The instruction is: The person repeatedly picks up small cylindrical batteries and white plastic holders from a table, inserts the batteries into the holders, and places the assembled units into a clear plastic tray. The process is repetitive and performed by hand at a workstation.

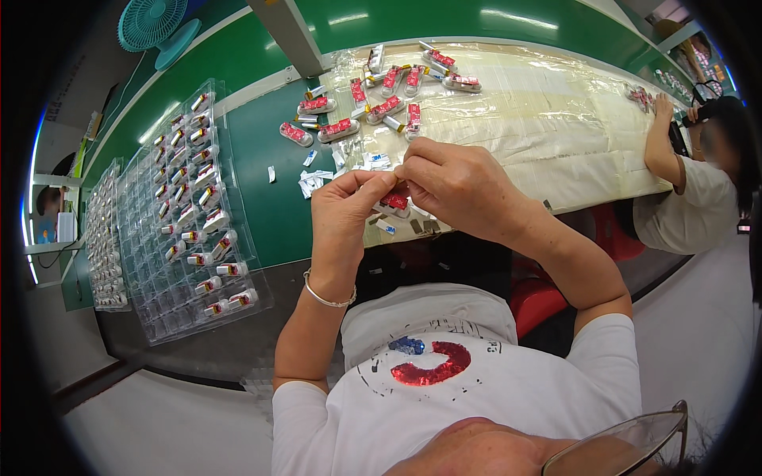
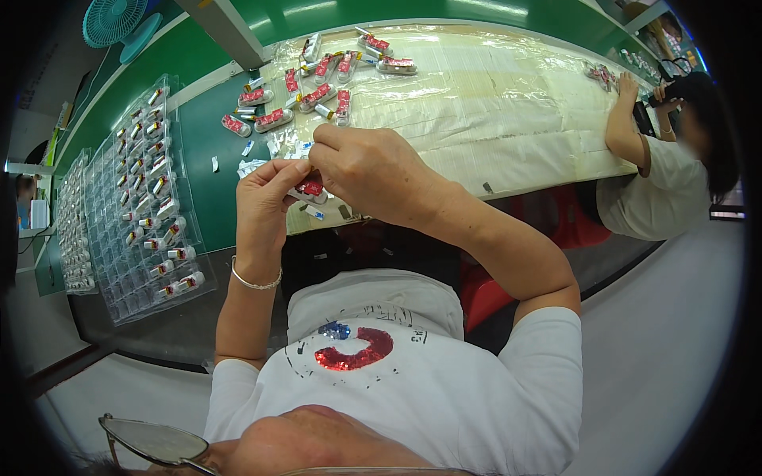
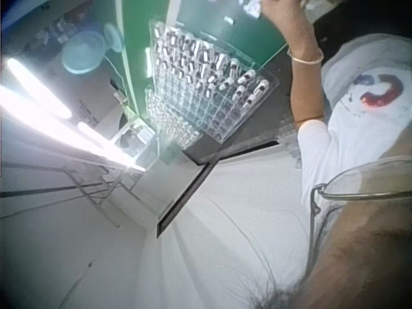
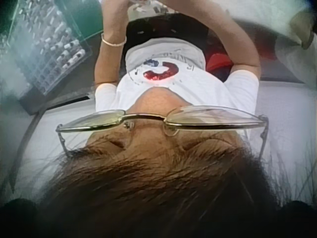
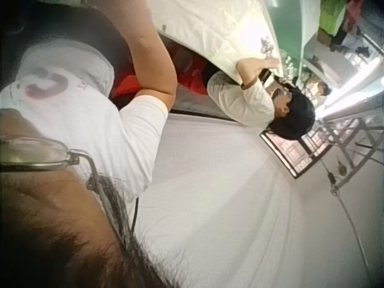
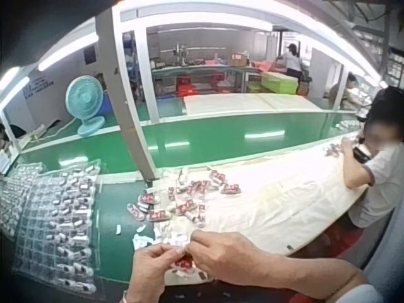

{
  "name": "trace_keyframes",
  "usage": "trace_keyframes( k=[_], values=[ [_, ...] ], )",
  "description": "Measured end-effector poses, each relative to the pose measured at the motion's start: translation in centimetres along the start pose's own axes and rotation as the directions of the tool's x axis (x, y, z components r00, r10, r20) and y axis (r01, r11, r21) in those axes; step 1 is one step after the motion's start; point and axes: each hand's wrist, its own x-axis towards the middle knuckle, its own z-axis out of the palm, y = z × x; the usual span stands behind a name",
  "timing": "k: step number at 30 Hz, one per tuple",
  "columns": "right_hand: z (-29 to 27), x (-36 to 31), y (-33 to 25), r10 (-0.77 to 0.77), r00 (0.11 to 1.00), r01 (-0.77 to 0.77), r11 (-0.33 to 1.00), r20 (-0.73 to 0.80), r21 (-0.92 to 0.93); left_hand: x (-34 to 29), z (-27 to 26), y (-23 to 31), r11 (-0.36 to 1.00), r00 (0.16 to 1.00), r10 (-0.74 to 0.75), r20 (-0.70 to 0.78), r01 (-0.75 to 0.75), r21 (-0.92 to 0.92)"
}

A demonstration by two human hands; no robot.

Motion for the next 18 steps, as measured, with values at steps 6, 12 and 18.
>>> trace_keyframes(
  k=[6,12,18],
  values=[
    [-0.28,0.07,0.27,0.0,1.0,0.002,0.999,-0.026,0.045,0.0,0.23,0.09,1.0,0.999,0.026,-0.024,-0.026,0.003],
    [-0.53,-0.01,0.11,-0.011,1.0,0.011,1.0,-0.018,0.022,-0.25,0.45,0.58,1.0,1.0,0.018,-0.013,-0.017,0.026],
    [-0.54,0.04,0.0,-0.004,1.0,0.005,1.0,0.02,-0.028,-0.39,0.64,0.44,0.998,0.999,0.041,-0.035,-0.039,0.056]
  ],
)
